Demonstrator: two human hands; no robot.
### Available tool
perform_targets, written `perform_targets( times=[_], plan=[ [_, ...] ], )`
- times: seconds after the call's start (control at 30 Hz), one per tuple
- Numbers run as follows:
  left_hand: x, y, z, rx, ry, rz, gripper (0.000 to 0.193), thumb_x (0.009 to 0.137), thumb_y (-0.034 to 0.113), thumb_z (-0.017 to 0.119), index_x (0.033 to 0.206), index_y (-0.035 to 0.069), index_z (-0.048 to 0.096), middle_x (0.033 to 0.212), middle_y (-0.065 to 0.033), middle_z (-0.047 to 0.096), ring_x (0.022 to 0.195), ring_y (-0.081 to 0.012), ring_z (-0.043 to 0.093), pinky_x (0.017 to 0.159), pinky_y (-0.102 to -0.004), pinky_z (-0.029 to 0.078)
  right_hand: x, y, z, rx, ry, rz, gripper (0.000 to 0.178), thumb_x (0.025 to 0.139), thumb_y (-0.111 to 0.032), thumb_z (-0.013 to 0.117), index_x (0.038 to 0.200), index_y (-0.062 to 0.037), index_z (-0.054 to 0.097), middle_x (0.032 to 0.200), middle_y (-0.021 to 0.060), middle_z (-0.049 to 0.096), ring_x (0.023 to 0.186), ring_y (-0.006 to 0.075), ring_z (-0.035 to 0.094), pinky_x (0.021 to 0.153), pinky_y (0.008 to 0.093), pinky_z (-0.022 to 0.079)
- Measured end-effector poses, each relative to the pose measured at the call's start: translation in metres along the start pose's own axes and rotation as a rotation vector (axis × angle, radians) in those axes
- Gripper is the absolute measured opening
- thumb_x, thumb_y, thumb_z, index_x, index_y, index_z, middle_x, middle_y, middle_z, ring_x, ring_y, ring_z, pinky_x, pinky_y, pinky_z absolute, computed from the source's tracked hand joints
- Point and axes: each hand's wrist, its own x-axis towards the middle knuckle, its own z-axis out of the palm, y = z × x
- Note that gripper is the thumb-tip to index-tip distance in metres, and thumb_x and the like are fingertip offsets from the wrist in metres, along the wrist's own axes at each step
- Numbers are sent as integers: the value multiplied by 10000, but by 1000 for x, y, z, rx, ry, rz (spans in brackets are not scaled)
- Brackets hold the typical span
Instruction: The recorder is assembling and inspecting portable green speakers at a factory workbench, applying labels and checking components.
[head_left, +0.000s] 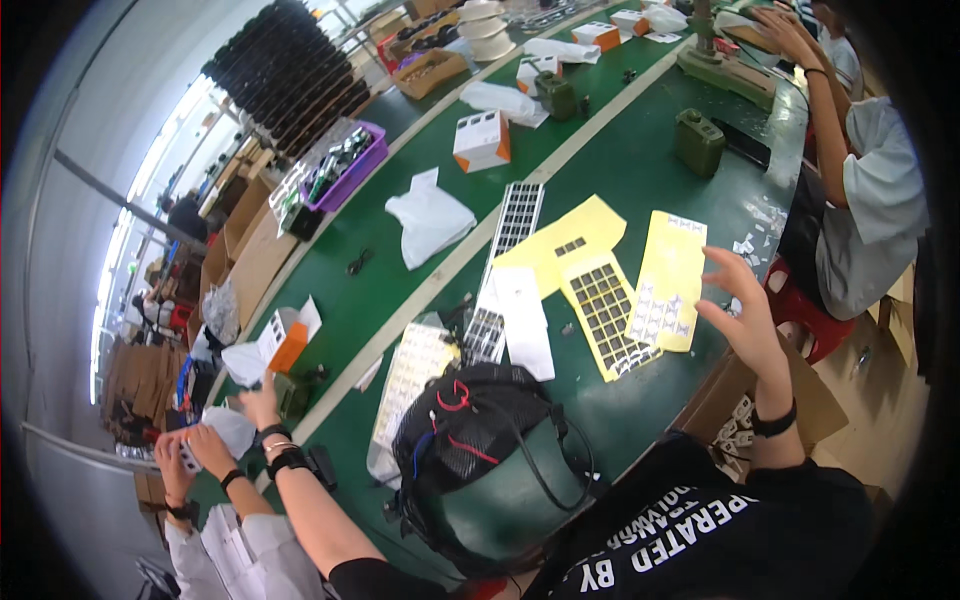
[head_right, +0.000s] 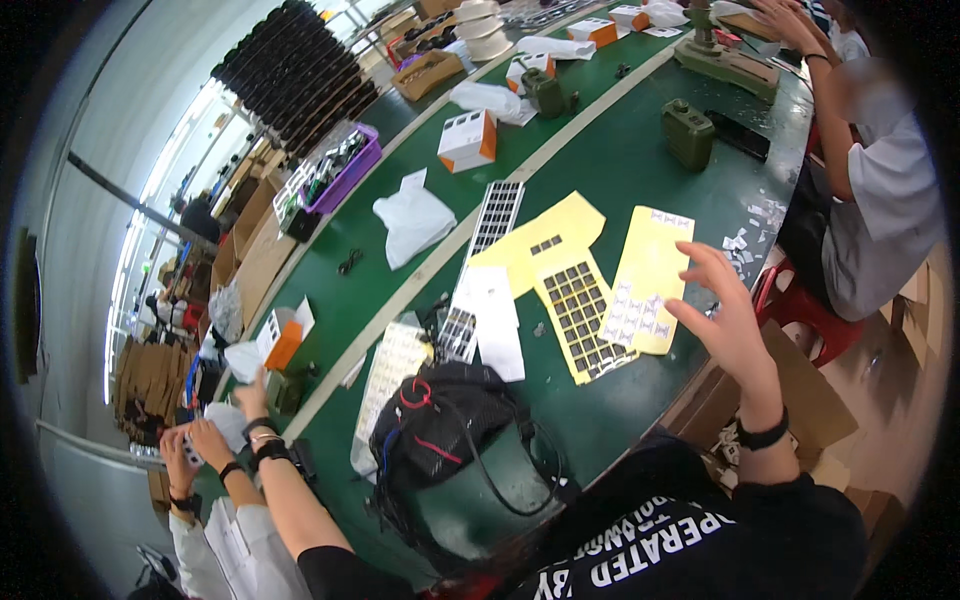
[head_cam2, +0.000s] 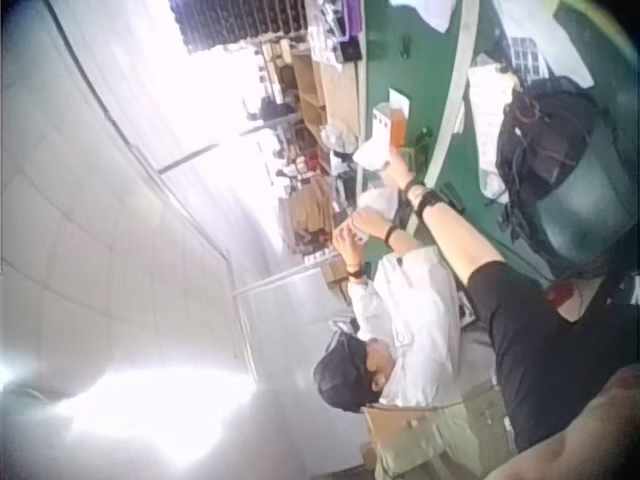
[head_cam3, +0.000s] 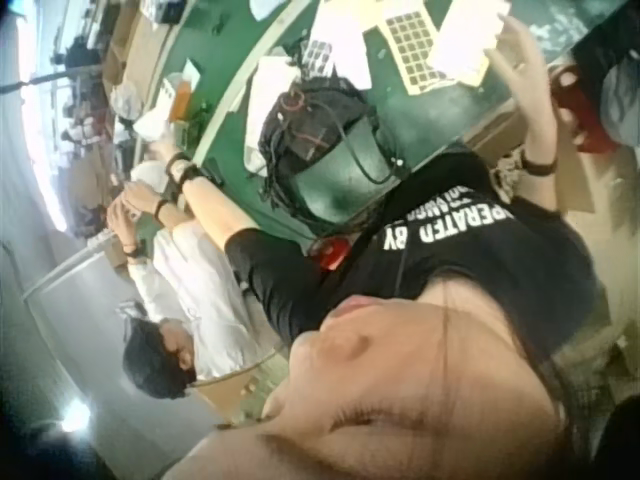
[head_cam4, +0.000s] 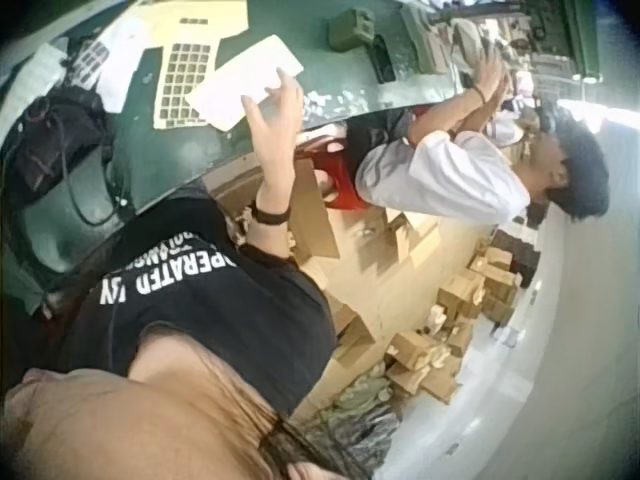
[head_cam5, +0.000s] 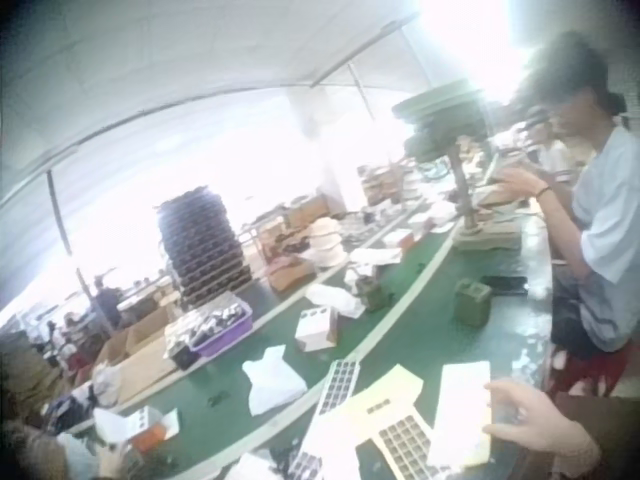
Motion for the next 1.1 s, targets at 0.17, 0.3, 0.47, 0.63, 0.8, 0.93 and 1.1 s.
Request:
perform_targets(
  times=[0.17, 0.3, 0.47, 0.63, 0.8, 0.93, 1.1],
  plan=[
    [-34, 34, 105, 4, -135, -291, 1275, 508, 786, 622, 1364, -25, 136, 1303, -377, 287, 1191, -467, 369, 977, -470, 346, -22, 30, -61, -150, 154, 194, 526, 707, -14, 654, 1209, -37, 497, 1127, 50, 515, 887, 134, 533, 762, 234, 420],
    [-60, 48, 118, 54, 94, -294, 1124, 538, 584, 734, 1349, 14, 203, 1228, -374, 340, 1121, -476, 402, 933, -497, 360, -33, 48, -83, -95, 314, 294, 422, 761, 0, 605, 1174, -35, 522, 951, 11, 548, 814, 95, 527, 747, 214, 408],
    [-84, 74, 44, -422, -24, -64, 787, 636, 296, 693, 1301, 32, 365, 1205, -225, 455, 1087, -298, 476, 924, -361, 391, -2, 22, -41, 105, 307, 91, 340, 796, -4, 579, 1132, -1, 533, 980, 63, 568, 788, 87, 546, 742, 226, 420],
    [-219, 142, -97, -619, -570, 831, 869, 516, 191, 744, 1272, -5, 362, 1184, -142, 468, 1065, -251, 481, 894, -342, 397, 40, -37, 11, 417, -346, -56, 369, 795, -36, 608, 1152, 4, 522, 1089, 85, 563, 969, 142, 573, 865, 285, 442],
    [-366, 174, -204, -213, -1076, 1514, 831, 578, 145, 738, 1293, 14, 335, 1260, -146, 421, 1167, -271, 421, 979, -366, 335, 24, -85, 80, 807, -1117, -141, 705, 783, -216, 697, 1346, -17, 322, 1248, 103, 491, 1086, 210, 528, 894, 311, 440],
    [-421, 166, -224, -258, -1196, 1772, 879, 449, 201, 750, 1218, -32, 394, 1197, -210, 424, 1113, -388, 423, 962, -405, 353, -8, -102, 114, 1025, -2017, 168, 751, 775, -112, 712, 1360, 18, 259, 1153, 101, 551, 979, 129, 555, 803, 267, 480],
    [-421, 121, -184, -323, -1124, 1836, 839, 565, 352, 799, 1229, 13, 413, 1217, -212, 448, 1145, -314, 445, 983, -398, 327, -29, -104, 89, 1082, -1875, 277, 493, 788, -84, 679, 1199, 57, 445, 1018, 49, 584, 831, 54, 561, 713, 189, 465]
  ],
)
